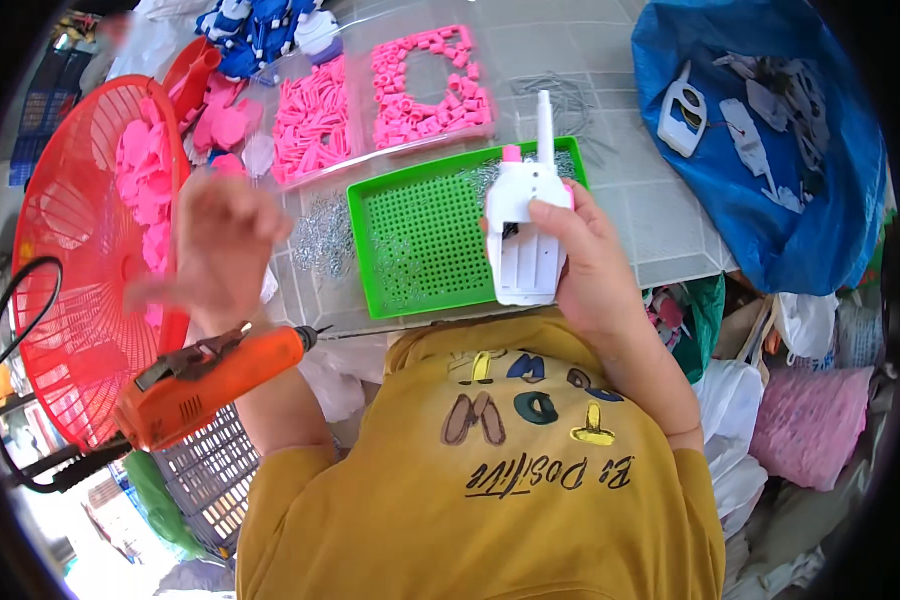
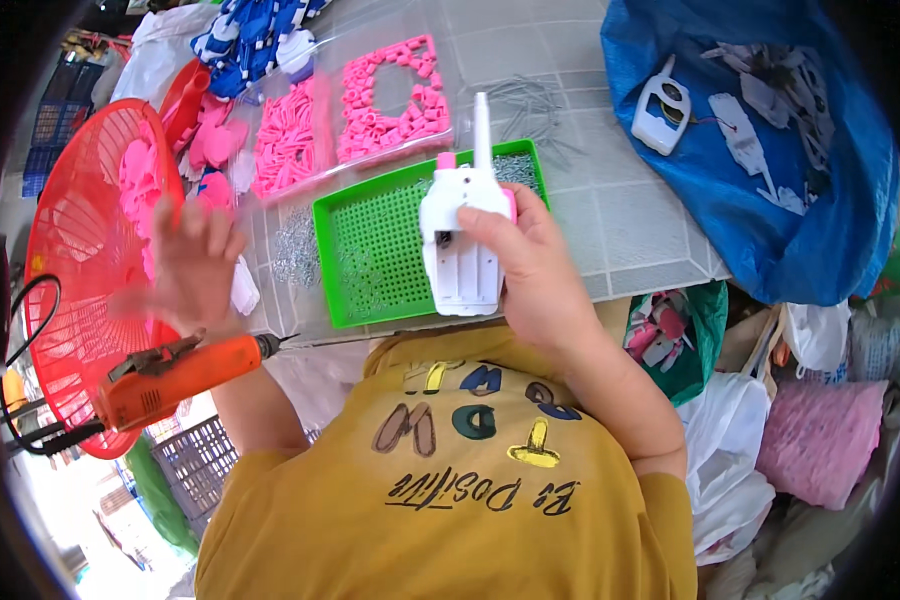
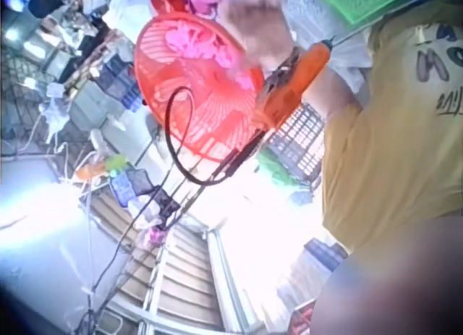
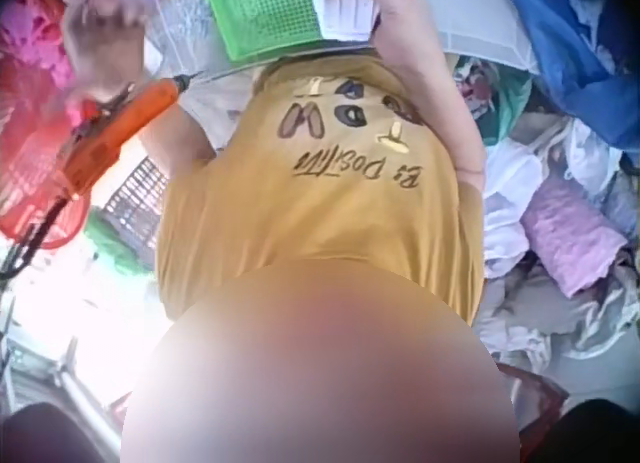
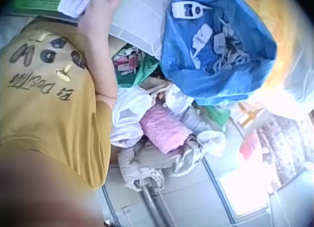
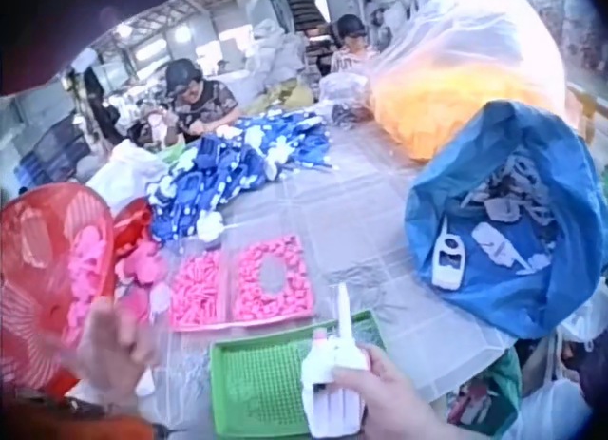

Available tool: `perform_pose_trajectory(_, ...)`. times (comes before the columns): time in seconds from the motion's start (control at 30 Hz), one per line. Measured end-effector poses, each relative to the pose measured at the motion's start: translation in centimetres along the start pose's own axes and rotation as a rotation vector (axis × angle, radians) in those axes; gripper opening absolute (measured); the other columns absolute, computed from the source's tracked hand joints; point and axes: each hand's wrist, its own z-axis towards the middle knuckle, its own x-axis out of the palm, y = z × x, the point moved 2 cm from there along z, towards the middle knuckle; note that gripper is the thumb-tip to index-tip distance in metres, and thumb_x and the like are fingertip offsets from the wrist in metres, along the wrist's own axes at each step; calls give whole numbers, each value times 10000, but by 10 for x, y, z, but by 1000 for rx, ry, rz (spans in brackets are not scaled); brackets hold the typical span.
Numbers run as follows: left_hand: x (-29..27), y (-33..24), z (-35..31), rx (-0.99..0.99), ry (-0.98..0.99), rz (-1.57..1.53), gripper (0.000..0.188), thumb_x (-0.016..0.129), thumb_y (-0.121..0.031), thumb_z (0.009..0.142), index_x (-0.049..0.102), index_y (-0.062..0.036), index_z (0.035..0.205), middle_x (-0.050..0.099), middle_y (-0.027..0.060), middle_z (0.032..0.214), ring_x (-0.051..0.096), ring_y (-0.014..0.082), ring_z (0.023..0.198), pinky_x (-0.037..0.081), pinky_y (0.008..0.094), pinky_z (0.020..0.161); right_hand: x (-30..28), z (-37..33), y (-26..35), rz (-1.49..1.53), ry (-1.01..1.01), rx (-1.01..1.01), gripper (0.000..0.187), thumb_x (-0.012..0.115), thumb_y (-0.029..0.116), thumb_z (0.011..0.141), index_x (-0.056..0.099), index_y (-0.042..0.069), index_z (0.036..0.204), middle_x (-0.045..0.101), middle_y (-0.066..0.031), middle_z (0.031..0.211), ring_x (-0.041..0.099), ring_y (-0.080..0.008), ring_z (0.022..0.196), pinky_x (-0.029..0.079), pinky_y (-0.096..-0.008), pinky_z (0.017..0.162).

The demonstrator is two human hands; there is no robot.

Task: The user is assembling a toy walkie-talkie by fitting plastic shells together, installing internal components, and securing them with screws using an electric screwdriver.

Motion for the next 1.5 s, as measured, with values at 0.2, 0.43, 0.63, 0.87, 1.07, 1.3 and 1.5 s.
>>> perform_pose_trajectory(0.2, 24, -21, -57, -6, 128, 427, 815, 876, -421, 668, 508, -30, 1282, 626, 223, 1018, 622, 301, 909, 480, 414, 880, 16, 7, -6, -79, -16, -35, 401, 626, 144, 914, 470, -14, 1249, 649, -143, 1072, 664, -216, 953, 544, -346, 849)
perform_pose_trajectory(0.43, 52, 4, -13, 80, -105, 555, 631, 745, -84, 716, 467, 16, 1274, 524, 25, 750, 577, 208, 759, 437, 509, 960, 11, 17, -23, -90, -66, 3, 397, 627, 140, 912, 476, -23, 1242, 652, -154, 1066, 672, -223, 943, 551, -347, 834)
perform_pose_trajectory(0.63, 73, 34, 31, 59, -5, 309, 481, 736, -173, 744, 508, 7, 1128, 572, 63, 747, 579, 203, 682, 515, 461, 797, -2, 9, 31, -116, -85, -218, 370, 664, 144, 888, 525, -16, 1191, 665, -92, 1006, 670, -152, 842, 551, -290, 752)
perform_pose_trajectory(0.87, 100, 103, 33, -101, 29, 272, 329, 654, 113, 751, 546, 3, 1042, 598, 79, 820, 579, 102, 684, 501, 253, 687, -23, -14, 24, -87, -196, -194, 371, 529, 130, 956, 489, -41, 1282, 662, -187, 1090, 698, -296, 943, 594, -383, 785)
perform_pose_trajectory(1.07, 101, 124, 44, -37, 19, 246, 247, 644, 46, 792, 538, 19, 1013, 593, 84, 804, 554, 94, 659, 519, 281, 707, -46, -25, 21, -46, -190, -166, 388, 532, 128, 957, 480, -41, 1303, 660, -188, 1110, 693, -294, 964, 590, -376, 792)
perform_pose_trajectory(1.3, 103, 127, 47, 7, 69, 244, 262, 645, 52, 770, 530, 20, 1003, 572, 63, 732, 554, 117, 642, 546, 366, 762, -46, -23, 21, 13, -187, -199, 381, 543, 123, 948, 495, -45, 1287, 675, -196, 1077, 695, -273, 954, 586, -369, 791)
perform_pose_trajectory(1.5, 105, 126, 43, -5, 31, 276, 277, 645, 58, 772, 528, -7, 1015, 577, 62, 745, 567, 131, 666, 544, 390, 789, -47, -21, 21, 11, -163, -180, 368, 569, 144, 940, 518, -34, 1258, 685, -181, 1041, 695, -240, 912, 574, -335, 788)
